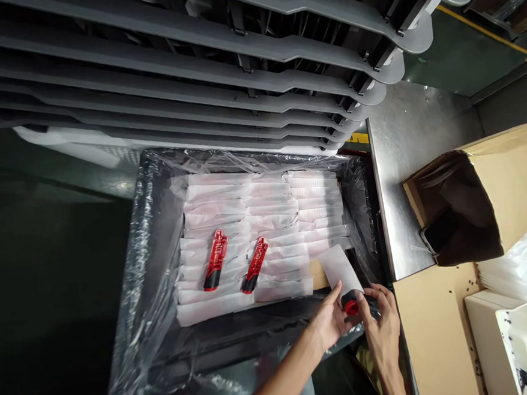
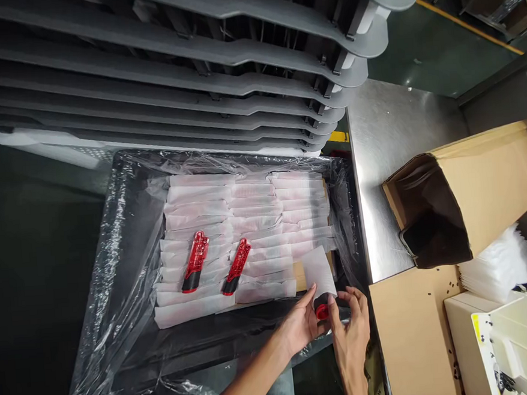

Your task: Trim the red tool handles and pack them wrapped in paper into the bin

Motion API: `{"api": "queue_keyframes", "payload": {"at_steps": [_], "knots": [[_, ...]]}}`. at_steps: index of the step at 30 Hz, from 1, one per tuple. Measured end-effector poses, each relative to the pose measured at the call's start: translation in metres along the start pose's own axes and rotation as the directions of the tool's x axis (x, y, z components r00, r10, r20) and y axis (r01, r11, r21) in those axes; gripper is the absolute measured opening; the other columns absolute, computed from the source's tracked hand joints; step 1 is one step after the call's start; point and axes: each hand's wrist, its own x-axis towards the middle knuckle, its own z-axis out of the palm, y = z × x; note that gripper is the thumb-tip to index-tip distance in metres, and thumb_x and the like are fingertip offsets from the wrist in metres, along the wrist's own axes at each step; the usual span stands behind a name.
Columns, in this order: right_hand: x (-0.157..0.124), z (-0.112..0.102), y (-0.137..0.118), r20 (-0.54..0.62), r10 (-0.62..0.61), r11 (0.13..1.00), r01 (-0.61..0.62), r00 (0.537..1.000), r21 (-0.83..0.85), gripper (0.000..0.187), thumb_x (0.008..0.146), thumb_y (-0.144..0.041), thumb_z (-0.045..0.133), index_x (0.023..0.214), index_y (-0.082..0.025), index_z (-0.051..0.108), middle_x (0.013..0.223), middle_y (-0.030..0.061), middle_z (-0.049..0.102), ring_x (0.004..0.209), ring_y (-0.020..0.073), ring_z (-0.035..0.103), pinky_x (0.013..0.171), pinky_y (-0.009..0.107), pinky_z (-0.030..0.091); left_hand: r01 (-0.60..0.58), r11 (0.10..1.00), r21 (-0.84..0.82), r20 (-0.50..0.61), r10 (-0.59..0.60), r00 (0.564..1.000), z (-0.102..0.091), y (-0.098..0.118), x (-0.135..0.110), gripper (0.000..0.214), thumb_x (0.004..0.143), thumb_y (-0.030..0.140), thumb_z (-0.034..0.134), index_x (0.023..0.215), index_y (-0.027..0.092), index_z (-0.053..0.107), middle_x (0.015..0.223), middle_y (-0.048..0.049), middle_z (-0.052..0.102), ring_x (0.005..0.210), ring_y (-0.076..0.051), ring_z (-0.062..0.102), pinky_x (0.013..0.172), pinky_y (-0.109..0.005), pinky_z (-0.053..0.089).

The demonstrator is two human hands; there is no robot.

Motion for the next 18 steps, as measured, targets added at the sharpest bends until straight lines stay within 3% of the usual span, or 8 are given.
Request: {"api": "queue_keyframes", "payload": {"at_steps": [3, 7, 10, 13, 18], "knots": [[0.012, 0.002, -0.001, 0.056, -0.009, 0.998, 0.012, 0.998, -0.055, 0.045, 0.088, -0.062, 0.053, 0.081, -0.021, 0.069, 0.112, 0.0134, 0.064, 0.108, 0.032, 0.061, 0.092, 0.044, 0.047, 0.017, 0.999, 0.027, 0.012, -0.017, 1.0, -0.003, 0.001, -0.003, 0.034, 0.099, 0.042, 0.055, 0.082, 0.015, 0.068, 0.066, -0.0011, 0.071, 0.057, -0.013, 0.065, 0.075, -0.03, 0.057], [0.014, -0.002, 0.001, 0.111, -0.112, 0.987, 0.123, 0.988, -0.106, 0.038, 0.094, -0.052, 0.047, 0.08, -0.022, 0.065, 0.109, 0.0125, 0.065, 0.104, 0.0292, 0.061, 0.088, 0.043, 0.048, 0.067, 0.994, 0.084, 0.058, -0.072, 0.996, -0.006, 0.006, -0.012, 0.036, 0.097, 0.047, 0.055, 0.09, 0.015, 0.07, 0.08, -0.0065, 0.076, 0.07, -0.019, 0.07, 0.077, -0.035, 0.058], [0.012, -0.014, 0.0, 0.181, -0.241, 0.95, 0.27, 0.953, -0.156, 0.032, 0.097, -0.045, 0.046, 0.083, -0.023, 0.065, 0.106, 0.0108, 0.064, 0.103, 0.0281, 0.059, 0.09, 0.044, 0.048, 0.163, 0.976, 0.144, 0.141, -0.183, 0.973, -0.009, 0.012, -0.021, 0.058, 0.091, 0.066, 0.051, 0.092, 0.011, 0.07, 0.092, -0.0153, 0.076, 0.085, -0.029, 0.072, 0.075, -0.043, 0.059], [0.007, -0.028, -0.008, 0.229, -0.344, 0.91, 0.383, 0.91, -0.156, 0.027, 0.097, -0.043, 0.051, 0.084, -0.025, 0.066, 0.107, 0.0089, 0.062, 0.103, 0.0266, 0.059, 0.089, 0.042, 0.049, 0.207, 0.968, 0.14, 0.239, -0.236, 0.942, -0.012, 0.016, -0.025, 0.074, 0.088, 0.077, 0.043, 0.103, 0.01, 0.07, 0.095, -0.0154, 0.075, 0.089, -0.031, 0.072, 0.073, -0.048, 0.06], [-0.002, -0.038, -0.024, 0.258, -0.348, 0.917, 0.384, 0.901, -0.105, 0.026, 0.097, -0.044, 0.053, 0.086, -0.025, 0.066, 0.107, 0.0089, 0.062, 0.104, 0.0245, 0.061, 0.088, 0.037, 0.05, 0.183, 0.978, 0.104, 0.129, -0.195, 0.972, -0.013, 0.02, -0.018, 0.067, 0.093, 0.067, 0.048, 0.111, 0.005, 0.068, 0.084, -0.0138, 0.076, 0.067, -0.023, 0.071, 0.07, -0.036, 0.059]]}}
